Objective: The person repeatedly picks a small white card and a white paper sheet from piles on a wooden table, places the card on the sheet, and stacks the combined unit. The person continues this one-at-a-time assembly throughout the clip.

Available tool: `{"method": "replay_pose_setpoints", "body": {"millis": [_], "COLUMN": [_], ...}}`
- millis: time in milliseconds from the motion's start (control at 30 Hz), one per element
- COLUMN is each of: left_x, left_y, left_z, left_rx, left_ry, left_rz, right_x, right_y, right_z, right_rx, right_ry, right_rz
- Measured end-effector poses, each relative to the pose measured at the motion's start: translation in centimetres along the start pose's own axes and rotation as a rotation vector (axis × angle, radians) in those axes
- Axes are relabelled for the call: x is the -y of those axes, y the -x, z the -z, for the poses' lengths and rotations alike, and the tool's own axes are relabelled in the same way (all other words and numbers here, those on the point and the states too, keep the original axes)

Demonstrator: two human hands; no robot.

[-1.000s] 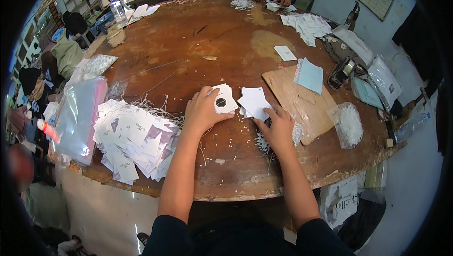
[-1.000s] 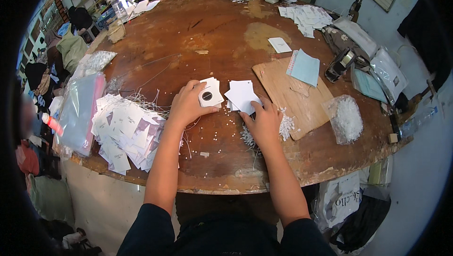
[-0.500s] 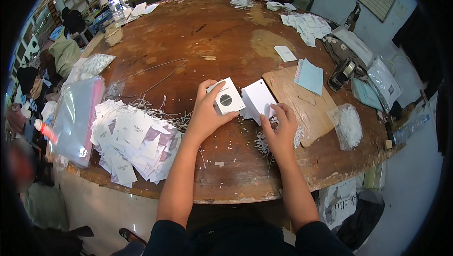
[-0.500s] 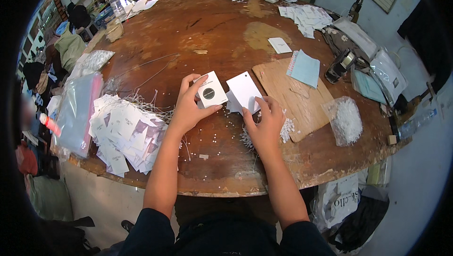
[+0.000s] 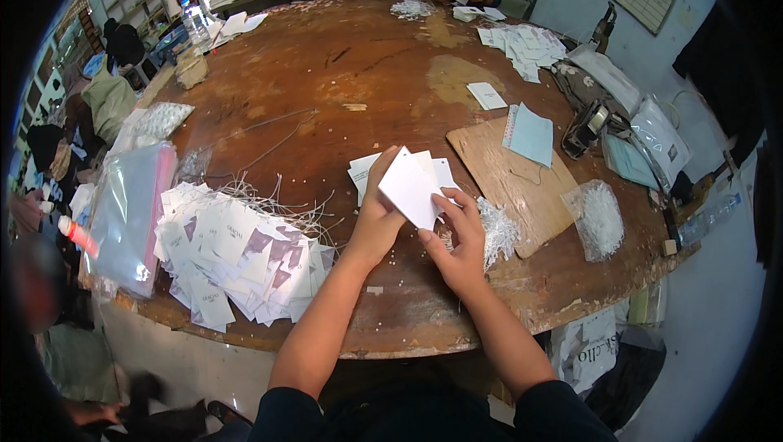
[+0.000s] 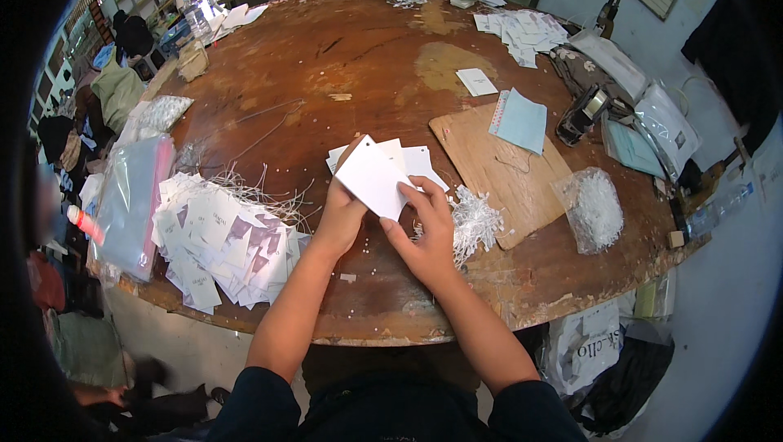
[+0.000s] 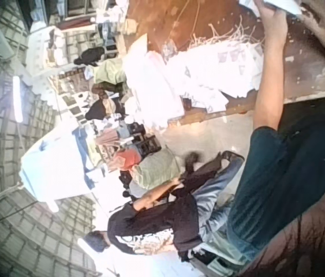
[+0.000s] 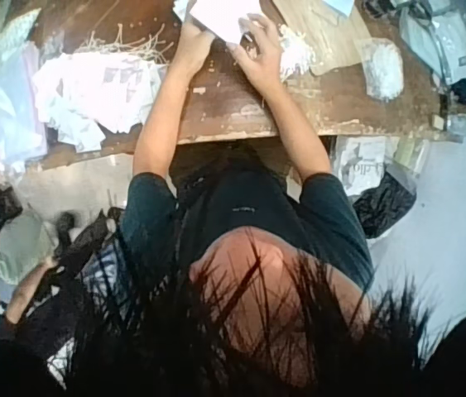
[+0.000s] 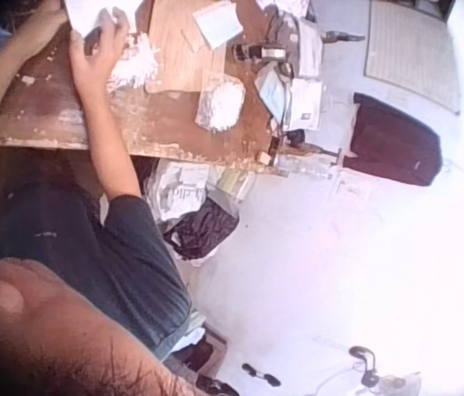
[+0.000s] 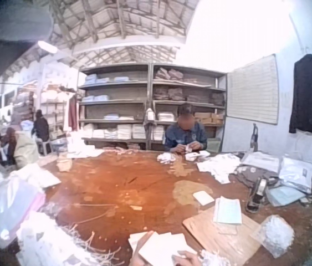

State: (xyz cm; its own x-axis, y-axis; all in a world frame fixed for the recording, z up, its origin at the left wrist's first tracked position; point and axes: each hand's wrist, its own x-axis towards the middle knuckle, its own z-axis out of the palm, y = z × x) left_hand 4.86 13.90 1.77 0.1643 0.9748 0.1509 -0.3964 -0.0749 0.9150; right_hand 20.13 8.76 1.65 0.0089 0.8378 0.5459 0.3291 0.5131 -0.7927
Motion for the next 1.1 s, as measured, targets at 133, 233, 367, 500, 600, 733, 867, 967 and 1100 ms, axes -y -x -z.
{"method": "replay_pose_setpoints", "body": {"millis": [133,233,367,500,600,733,867,967,1100], "left_x": [-0.2,-1.0,-1.2,-0.9,-0.9,-1.1,-1.1,-1.4,-1.8], "left_y": [0.0,0.4,0.2,0.5,0.5,0.6,0.8,0.8,0.8], "left_z": [-1.2,-1.2,-0.8,-0.7,-0.3,-0.2,-1.0,-1.5,-1.6], "left_rx": [-0.210,-0.210,-0.103,-0.075,0.020,0.028,-0.035,-0.024,-0.017], "left_ry": [-0.081,0.330,0.446,0.478,0.639,0.761,0.425,0.331,0.374], "left_rz": [-0.200,0.066,0.094,0.131,0.146,0.180,0.122,0.105,0.122], "right_x": [0.4,0.5,0.5,0.5,0.5,0.6,0.7,0.8,0.8], "right_y": [0.1,0.1,0.1,0.1,0.1,0.0,-0.1,-0.2,-0.2], "right_z": [0.0,0.0,-0.1,-0.3,-0.2,-0.2,-0.2,-0.2,-0.1], "right_rx": [0.040,0.010,0.014,0.030,0.011,0.022,-0.001,-0.004,-0.009], "right_ry": [0.059,0.170,0.210,0.233,0.284,0.295,0.319,0.328,0.343], "right_rz": [0.024,0.039,0.033,0.009,0.026,-0.003,0.007,0.036,0.074]}}
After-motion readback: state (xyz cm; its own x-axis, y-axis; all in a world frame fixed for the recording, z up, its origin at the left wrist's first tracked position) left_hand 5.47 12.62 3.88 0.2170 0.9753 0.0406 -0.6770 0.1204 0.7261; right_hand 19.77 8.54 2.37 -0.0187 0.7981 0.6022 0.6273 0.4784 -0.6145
